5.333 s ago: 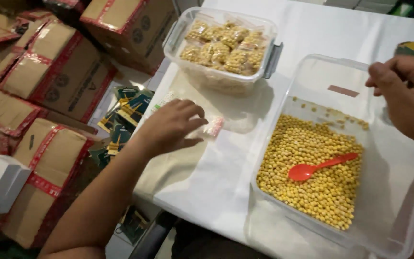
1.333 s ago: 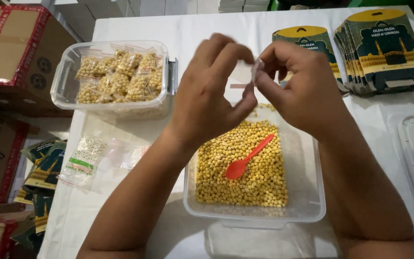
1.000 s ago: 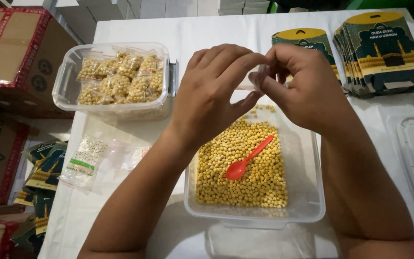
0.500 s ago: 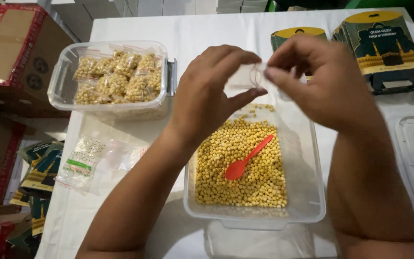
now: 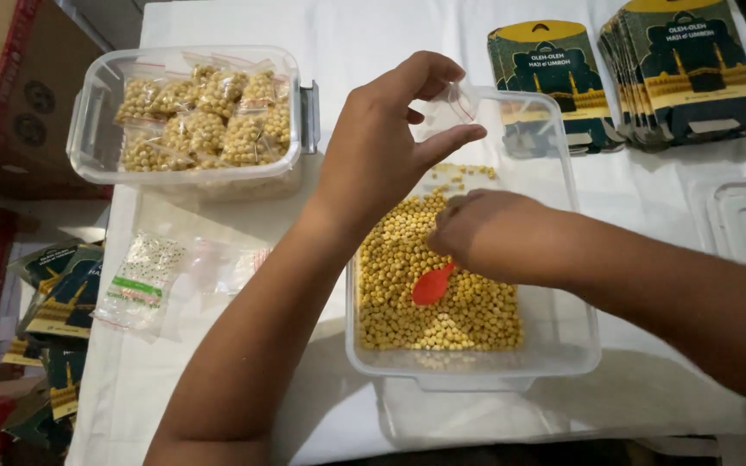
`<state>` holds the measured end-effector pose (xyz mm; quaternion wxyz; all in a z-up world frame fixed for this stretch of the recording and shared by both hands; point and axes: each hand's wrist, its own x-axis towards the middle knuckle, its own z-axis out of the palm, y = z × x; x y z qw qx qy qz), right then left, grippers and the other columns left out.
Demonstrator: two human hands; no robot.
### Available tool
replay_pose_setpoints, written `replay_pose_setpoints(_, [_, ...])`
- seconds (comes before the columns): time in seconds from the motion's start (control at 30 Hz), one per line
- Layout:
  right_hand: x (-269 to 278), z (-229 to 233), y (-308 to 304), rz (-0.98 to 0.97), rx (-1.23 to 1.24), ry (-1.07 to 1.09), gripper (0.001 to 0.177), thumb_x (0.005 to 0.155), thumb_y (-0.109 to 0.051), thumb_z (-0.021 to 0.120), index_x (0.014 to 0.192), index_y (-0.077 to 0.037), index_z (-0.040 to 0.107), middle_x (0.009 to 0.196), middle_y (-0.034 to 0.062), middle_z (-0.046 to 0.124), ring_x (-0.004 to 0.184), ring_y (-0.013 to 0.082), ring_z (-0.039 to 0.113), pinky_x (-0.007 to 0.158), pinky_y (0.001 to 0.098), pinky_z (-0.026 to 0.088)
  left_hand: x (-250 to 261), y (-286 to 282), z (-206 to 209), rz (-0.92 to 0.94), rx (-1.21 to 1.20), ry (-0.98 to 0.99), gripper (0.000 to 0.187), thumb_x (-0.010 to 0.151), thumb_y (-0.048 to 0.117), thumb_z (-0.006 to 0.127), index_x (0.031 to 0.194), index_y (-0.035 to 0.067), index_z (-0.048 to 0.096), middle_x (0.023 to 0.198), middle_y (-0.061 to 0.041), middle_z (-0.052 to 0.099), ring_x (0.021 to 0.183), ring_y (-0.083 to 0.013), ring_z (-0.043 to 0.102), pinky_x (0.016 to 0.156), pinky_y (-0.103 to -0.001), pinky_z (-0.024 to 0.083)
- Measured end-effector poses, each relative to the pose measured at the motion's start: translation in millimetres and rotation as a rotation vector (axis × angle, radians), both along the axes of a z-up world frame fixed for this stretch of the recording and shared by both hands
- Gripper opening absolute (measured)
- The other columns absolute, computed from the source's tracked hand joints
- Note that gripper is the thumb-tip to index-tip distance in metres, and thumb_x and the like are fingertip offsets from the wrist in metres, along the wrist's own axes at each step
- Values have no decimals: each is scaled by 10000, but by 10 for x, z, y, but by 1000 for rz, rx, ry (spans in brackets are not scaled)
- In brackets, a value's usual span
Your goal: Packing yellow beads from a large container into small individual plastic bags using a spoon and hands.
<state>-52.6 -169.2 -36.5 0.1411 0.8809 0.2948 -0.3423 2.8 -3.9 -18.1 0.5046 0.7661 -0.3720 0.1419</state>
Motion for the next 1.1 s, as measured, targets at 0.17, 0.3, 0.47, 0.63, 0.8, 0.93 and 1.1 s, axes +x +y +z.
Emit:
replay_pose_setpoints(0.17, [-19,-14,196,49,-258,154,309,972,-84,619,1268,-173,613,1419,63,552,1387,318,455,1007,410,532,-3,1,-7,4,33,1,427,883,312,855,1152,123,582,1033,-44,721,965,-198,692,725,-332,559])
replay_pose_setpoints(0.3, [32,-6,125,-12,-156,88,151,918,-187,612,1051,-237,662,1090,-4,671,1145,235,591,824,358,523,37,-9,-34,3,27,-71,456,865,294,892,1136,103,580,1041,-56,742,939,-212,705,746,-341,547])
replay_pose_setpoints(0.47, [-41,742,371,-488,-148,67,247,991,-348,486,1107,-191,638,979,42,652,833,212,601,672,357,389,32,-6,-36,-15,30,-53,489,867,315,889,1168,106,565,1090,-79,745,1006,-225,714,715,-348,567])
replay_pose_setpoints(0.63, [-56,312,-184,113,-220,-165,259,889,-129,705,1112,-257,728,988,-15,708,917,272,667,833,408,529,44,-15,-56,-46,13,-81,526,868,288,914,1204,110,550,1139,-109,736,1089,-261,740,774,-358,608])
replay_pose_setpoints(0.8, [-253,318,-85,-56,-118,183,254,924,-184,654,1157,-244,734,1105,-31,724,954,217,612,739,379,480,48,-2,-69,-50,92,-178,533,905,368,878,1234,110,547,1131,-86,758,1033,-257,748,782,-372,568])
replay_pose_setpoints(0.93, [-202,595,10,-120,0,254,209,962,-240,582,1050,-254,771,1053,-68,734,938,148,676,825,352,533,28,-1,-50,-26,138,-171,538,912,402,856,1239,129,528,1134,-86,771,1002,-258,769,712,-383,558])
replay_pose_setpoints(1.1, [-106,878,-116,-263,198,144,209,949,-352,633,968,-288,831,900,-124,794,769,74,720,774,247,570,-5,5,-2,-50,142,-157,519,897,316,883,1215,140,513,1113,-68,766,1011,-245,763,746,-387,561])
